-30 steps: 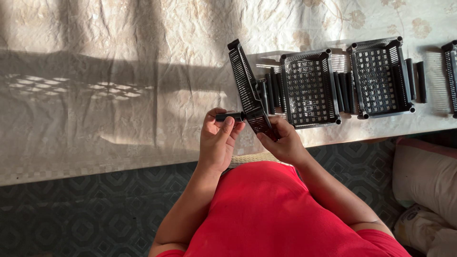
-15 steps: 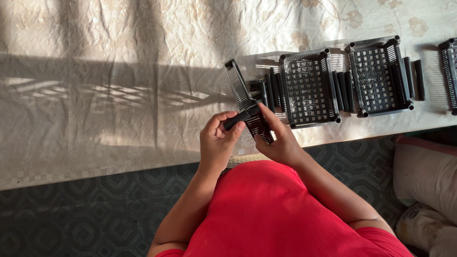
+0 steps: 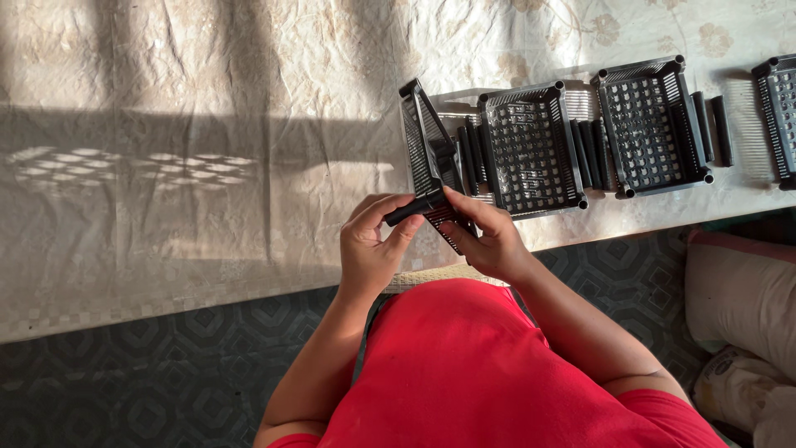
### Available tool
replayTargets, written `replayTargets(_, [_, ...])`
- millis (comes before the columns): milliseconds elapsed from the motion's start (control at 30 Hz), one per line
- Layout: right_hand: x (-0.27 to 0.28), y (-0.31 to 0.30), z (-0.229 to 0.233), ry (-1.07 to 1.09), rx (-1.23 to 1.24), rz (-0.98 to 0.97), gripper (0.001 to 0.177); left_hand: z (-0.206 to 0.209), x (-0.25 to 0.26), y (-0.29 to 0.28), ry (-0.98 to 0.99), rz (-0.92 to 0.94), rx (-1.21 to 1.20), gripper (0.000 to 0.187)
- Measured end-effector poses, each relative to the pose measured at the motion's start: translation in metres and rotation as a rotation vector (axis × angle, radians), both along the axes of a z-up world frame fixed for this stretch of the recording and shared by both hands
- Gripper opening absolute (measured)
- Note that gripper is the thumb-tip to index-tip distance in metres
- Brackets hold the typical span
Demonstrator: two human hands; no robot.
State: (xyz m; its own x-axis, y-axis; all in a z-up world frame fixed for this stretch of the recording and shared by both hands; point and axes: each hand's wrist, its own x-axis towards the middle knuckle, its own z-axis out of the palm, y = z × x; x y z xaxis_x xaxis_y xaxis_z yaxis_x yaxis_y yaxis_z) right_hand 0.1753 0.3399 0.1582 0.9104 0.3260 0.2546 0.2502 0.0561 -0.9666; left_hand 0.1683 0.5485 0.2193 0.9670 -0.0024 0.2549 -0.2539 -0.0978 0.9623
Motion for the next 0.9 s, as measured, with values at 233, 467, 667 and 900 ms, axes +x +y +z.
replayTargets(233, [0.010,-0.008,0.018,-0.288,0.026,-0.049,0.055,0.005,0.003,-0.003,0.022,-0.109,-0.122,0.048])
replayTargets(467, [0.013,-0.018,0.024,-0.360,-0.034,-0.108,0.056,-0.009,0.003,-0.004,0.096,-0.152,-0.290,0.038])
replayTargets(667, [0.007,-0.018,0.019,-0.259,0.012,-0.063,0.048,-0.008,0.001,-0.009,0.130,-0.103,-0.137,0.025])
replayTargets(900, [0.008,-0.026,0.020,-0.009,0.127,-0.111,0.031,0.001,0.004,-0.029,0.024,-0.111,-0.057,0.023])
